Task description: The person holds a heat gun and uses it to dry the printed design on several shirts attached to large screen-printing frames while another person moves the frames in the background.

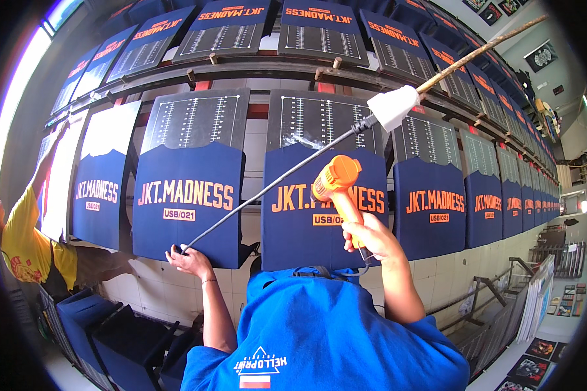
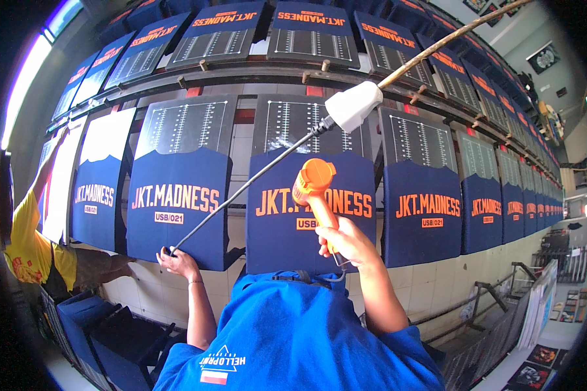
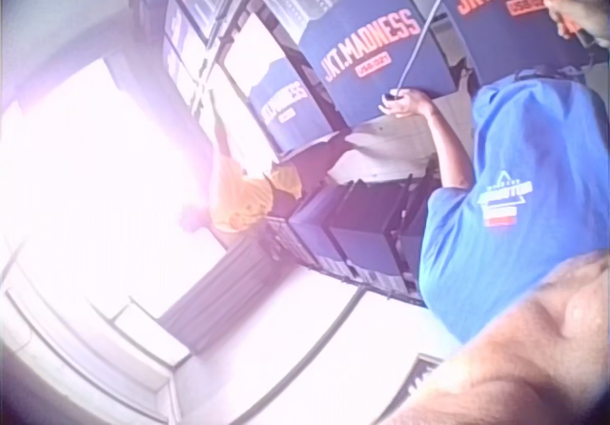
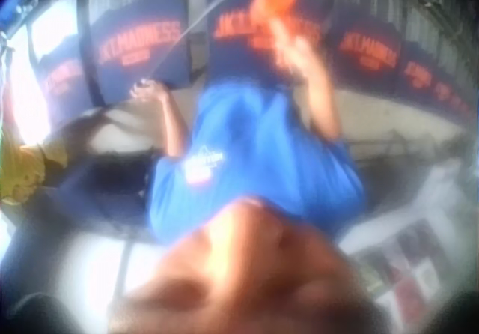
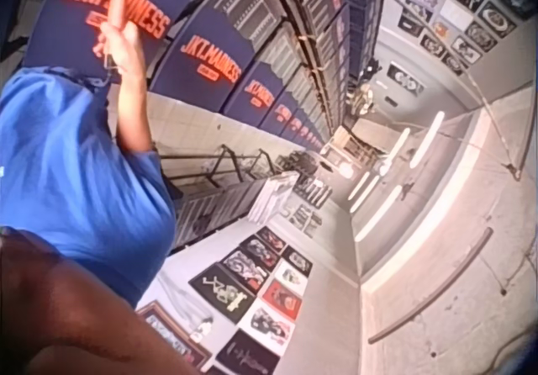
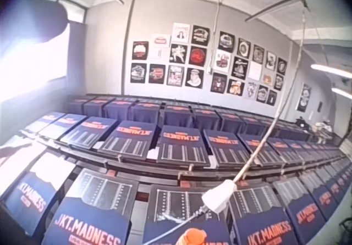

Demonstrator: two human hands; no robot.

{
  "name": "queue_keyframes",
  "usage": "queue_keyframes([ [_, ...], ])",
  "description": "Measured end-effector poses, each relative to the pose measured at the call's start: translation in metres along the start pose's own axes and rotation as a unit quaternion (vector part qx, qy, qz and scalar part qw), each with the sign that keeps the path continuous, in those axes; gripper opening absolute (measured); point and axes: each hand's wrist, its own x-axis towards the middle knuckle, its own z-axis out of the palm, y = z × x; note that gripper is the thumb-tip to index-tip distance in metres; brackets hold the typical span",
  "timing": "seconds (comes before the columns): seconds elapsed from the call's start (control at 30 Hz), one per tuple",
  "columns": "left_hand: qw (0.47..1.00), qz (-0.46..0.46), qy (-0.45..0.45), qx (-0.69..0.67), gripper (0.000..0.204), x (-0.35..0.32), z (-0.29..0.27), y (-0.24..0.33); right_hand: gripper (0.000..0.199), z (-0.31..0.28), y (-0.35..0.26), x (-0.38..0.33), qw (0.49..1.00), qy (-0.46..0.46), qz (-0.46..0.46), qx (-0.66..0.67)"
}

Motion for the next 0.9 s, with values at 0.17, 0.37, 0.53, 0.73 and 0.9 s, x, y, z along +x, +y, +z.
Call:
queue_keyframes([
  [0.17,1.0,0.002,0.0,0.014,0.037,0.0,0.0,0.006,0.021,0.005,0.004,0.02,0.999,0.009,-0.033,0.025],
  [0.37,1.0,0.013,-0.001,-0.005,0.041,0.001,0.005,-0.006,0.021,0.005,0.001,0.018,1.0,0.003,-0.018,0.011],
  [0.53,1.0,0.014,0.005,-0.017,0.041,0.001,0.006,-0.006,0.021,0.005,0.007,-0.011,1.0,-0.017,0.026,0.001],
  [0.73,1.0,0.011,0.01,-0.009,0.04,0.0,0.005,-0.003,0.022,0.017,0.011,-0.012,1.0,-0.013,0.025,0.001],
  [0.9,1.0,0.014,0.004,-0.009,0.04,0.001,0.003,-0.001,0.022,0.025,0.012,-0.002,0.999,-0.045,0.016,-0.012],
])
